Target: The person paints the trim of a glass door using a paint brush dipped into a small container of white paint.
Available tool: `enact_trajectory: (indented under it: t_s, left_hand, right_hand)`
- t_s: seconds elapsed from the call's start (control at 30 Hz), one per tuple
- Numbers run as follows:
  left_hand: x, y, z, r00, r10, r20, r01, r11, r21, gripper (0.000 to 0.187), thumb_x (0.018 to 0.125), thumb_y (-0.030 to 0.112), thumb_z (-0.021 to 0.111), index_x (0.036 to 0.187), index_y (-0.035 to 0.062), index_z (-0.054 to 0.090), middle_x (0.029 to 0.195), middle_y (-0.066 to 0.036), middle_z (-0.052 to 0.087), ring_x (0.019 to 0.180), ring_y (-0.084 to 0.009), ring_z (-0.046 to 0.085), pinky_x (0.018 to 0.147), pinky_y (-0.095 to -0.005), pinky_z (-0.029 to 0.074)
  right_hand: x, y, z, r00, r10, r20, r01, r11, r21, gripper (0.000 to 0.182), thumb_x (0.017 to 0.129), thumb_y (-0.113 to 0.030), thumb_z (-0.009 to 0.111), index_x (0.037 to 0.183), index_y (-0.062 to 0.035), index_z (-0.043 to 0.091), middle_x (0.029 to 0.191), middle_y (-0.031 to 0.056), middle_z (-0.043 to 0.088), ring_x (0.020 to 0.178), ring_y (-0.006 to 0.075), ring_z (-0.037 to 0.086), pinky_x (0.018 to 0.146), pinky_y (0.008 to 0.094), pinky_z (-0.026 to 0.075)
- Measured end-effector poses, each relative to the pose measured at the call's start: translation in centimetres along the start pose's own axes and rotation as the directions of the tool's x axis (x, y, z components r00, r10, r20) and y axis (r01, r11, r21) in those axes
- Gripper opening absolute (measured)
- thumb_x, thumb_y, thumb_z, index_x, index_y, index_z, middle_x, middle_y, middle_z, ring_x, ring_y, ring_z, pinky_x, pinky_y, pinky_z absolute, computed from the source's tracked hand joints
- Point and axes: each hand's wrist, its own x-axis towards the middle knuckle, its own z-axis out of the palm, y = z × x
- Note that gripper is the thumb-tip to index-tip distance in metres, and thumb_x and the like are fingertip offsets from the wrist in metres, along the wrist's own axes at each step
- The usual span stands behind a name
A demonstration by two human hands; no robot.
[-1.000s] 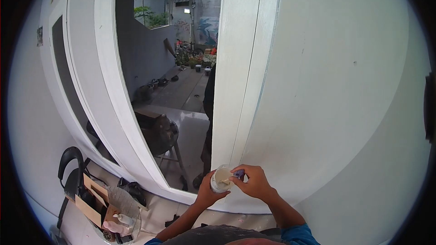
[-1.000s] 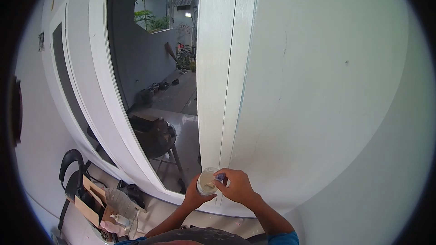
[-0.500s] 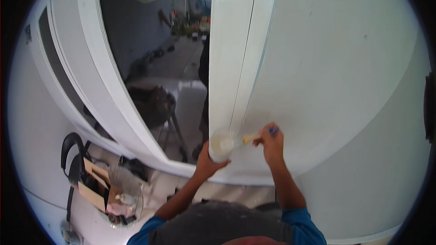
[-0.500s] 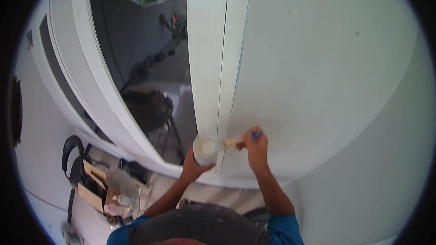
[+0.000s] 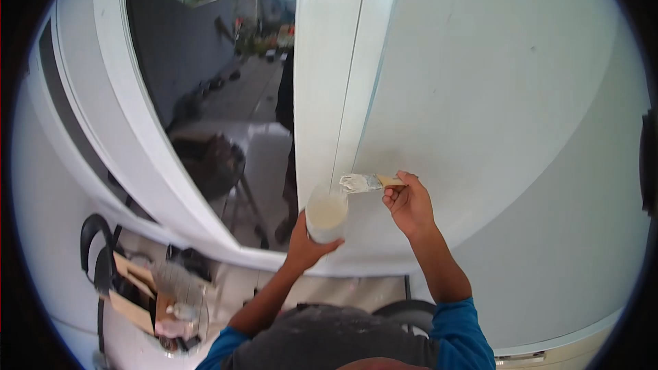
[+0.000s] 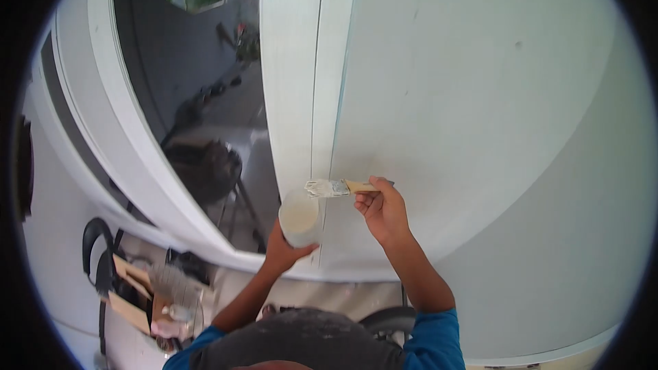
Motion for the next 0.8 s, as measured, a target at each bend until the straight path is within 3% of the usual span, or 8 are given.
enact_trajectory:
  t_s: [0.17,0.3,0.37,0.43,0.5,0.53,0.6,0.8]
  left_hand:
    - [0.1,1.1,0.3,0.999,0.022,0.035,-0.022,0.999,-0.027,0.094,0.07,0.028,0.095,0.143,-0.0001,0.043,0.132,-0.018,0.06,0.123,-0.029,0.06,0.104,-0.0411,0.048]
    - [-0.5,1.3,0.2,0.999,0.001,0.048,0.002,0.999,-0.054,0.092,0.071,0.028,0.095,0.142,0.0006,0.044,0.13,-0.017,0.061,0.121,-0.0279,0.062,0.103,-0.0412,0.049]
    - [-0.8,1.1,0.1,0.999,0.005,0.041,-0.002,0.999,-0.054,0.091,0.071,0.028,0.095,0.141,0.0007,0.044,0.13,-0.017,0.061,0.12,-0.0274,0.062,0.102,-0.0412,0.049]
    - [-1.1,0.9,-0.2,1.0,0.015,0.013,-0.015,0.998,-0.063,0.088,0.071,0.029,0.095,0.139,0.0012,0.046,0.129,-0.017,0.061,0.119,-0.0271,0.063,0.101,-0.0412,0.05]
    - [-1.4,0.0,-0.5,1.0,0.01,-0.007,-0.01,0.998,-0.059,0.087,0.071,0.029,0.095,0.137,0.0014,0.047,0.128,-0.017,0.062,0.118,-0.027,0.063,0.1,-0.041,0.05]
    - [-1.4,-0.3,-0.7,1.0,-0.007,-0.021,0.006,0.999,-0.054,0.086,0.07,0.029,0.095,0.136,0.0016,0.047,0.128,-0.017,0.062,0.117,-0.0269,0.063,0.1,-0.0409,0.05]
    - [-1.4,-0.7,-0.9,1.0,-0.015,-0.028,0.013,0.999,-0.052,0.085,0.07,0.03,0.095,0.135,0.0017,0.048,0.127,-0.017,0.063,0.116,-0.027,0.064,0.099,-0.0408,0.05]
    - [-1.5,-0.8,-1.3,0.999,-0.032,-0.033,0.029,0.995,-0.092,0.085,0.071,0.028,0.095,0.136,0.0013,0.047,0.125,-0.016,0.063,0.115,-0.0268,0.064,0.1,-0.0409,0.05]
  right_hand:
    - [1.7,-10.6,8.0,0.906,-0.38,0.185,0.386,0.923,0.006,0.013,0.101,-0.015,0.059,0.1,-0.0024,0.062,0.088,0.0123,0.072,0.075,0.0215,0.07,0.074,0.0348,0.058]
    - [5.2,-24.1,17.5,0.603,-0.669,0.435,0.74,0.672,0.007,0.018,0.102,-0.011,0.058,0.107,0.0054,0.063,0.097,0.0182,0.073,0.085,0.0246,0.072,0.085,0.0368,0.06]
    - [5.3,-30.4,23.5,0.346,-0.794,0.5,0.919,0.395,-0.008,0.018,0.102,-0.009,0.06,0.107,0.0091,0.062,0.099,0.0188,0.072,0.09,0.0257,0.072,0.089,0.0387,0.06]
    - [3.0,-34.0,29.4,0.164,-0.843,0.512,0.985,0.117,-0.125,0.014,0.102,-0.017,0.064,0.104,-0.0033,0.066,0.095,0.0131,0.072,0.088,0.0232,0.073,0.077,0.0351,0.06]
    - [2.2,-37.1,33.1,-0.113,-0.728,0.677,0.942,-0.295,-0.161,0.009,0.102,-0.013,0.061,0.104,-0.004,0.061,0.096,0.0115,0.07,0.088,0.0214,0.073,0.075,0.0344,0.06]
    - [1.9,-38.2,34.7,-0.115,-0.726,0.678,0.942,-0.296,-0.157,0.009,0.102,-0.013,0.061,0.104,-0.004,0.061,0.096,0.0115,0.07,0.088,0.0214,0.073,0.075,0.0344,0.06]
    - [1.3,-39.5,37.2,-0.232,-0.443,0.866,0.725,-0.672,-0.149,0.008,0.1,-0.01,0.063,0.102,-0.0037,0.061,0.094,0.0095,0.069,0.085,0.0178,0.07,0.072,0.0316,0.058]
    - [0.9,-38.9,39.7,-0.196,-0.178,0.964,0.522,-0.851,-0.051,0.009,0.098,-0.01,0.067,0.099,-0.003,0.061,0.087,0.0062,0.066,0.078,0.0132,0.062,0.07,0.0307,0.055]
